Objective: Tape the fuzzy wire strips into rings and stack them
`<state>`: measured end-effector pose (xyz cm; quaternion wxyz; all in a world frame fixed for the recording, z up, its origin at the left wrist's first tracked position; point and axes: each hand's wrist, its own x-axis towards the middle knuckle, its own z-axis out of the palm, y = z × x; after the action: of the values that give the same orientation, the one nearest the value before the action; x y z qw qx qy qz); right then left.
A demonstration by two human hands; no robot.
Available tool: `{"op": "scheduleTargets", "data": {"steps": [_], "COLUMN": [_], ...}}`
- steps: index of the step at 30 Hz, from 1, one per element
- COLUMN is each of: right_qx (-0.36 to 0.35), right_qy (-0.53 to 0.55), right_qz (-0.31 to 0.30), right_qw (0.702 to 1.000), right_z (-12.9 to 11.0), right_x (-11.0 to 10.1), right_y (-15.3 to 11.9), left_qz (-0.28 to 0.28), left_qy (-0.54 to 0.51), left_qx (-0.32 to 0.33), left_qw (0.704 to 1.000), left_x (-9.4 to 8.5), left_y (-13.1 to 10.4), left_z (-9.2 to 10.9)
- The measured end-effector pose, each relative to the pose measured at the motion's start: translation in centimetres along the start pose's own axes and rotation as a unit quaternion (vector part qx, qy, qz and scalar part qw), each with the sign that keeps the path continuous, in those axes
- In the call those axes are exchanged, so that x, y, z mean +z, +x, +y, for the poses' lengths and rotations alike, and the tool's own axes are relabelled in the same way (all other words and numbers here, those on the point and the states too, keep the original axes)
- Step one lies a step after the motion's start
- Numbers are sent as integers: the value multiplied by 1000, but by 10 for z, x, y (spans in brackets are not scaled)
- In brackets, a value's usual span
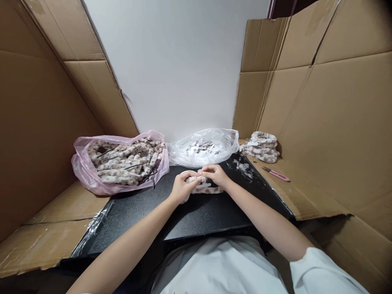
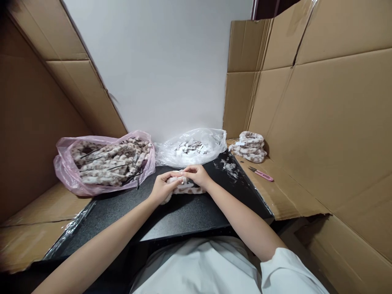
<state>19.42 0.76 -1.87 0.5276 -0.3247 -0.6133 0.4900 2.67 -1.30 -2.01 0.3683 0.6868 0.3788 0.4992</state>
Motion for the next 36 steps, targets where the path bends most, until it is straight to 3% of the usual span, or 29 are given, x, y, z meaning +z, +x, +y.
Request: {"op": "scheduleTargets", "data": {"steps": [4,18,25,29,36], "right_qx": [22,6,-71,-135,-177], "right_qy": [38,95,-40,-140,-212], "right_qz": [3,-26,-104,-101,-94], "right_qw": [999,995,991,976,957], "right_z": [-4,-1,-7,-8,-6], "right_x": [2,3,-5,-6,-5], "right_y": [-2,-3,-4,-6,-6], "left_qz": [6,14,9,13,-25], "left_qy": [-33,-161,-235,-253,-271], "left_qx": [-16,-103,-160,-187,-226], "left_qw": [999,981,959,949,935], "left_x": [3,6,7,5,0], "left_y": [1,-2,-1,2,5], "left_z": [2,5,4,4,2]}}
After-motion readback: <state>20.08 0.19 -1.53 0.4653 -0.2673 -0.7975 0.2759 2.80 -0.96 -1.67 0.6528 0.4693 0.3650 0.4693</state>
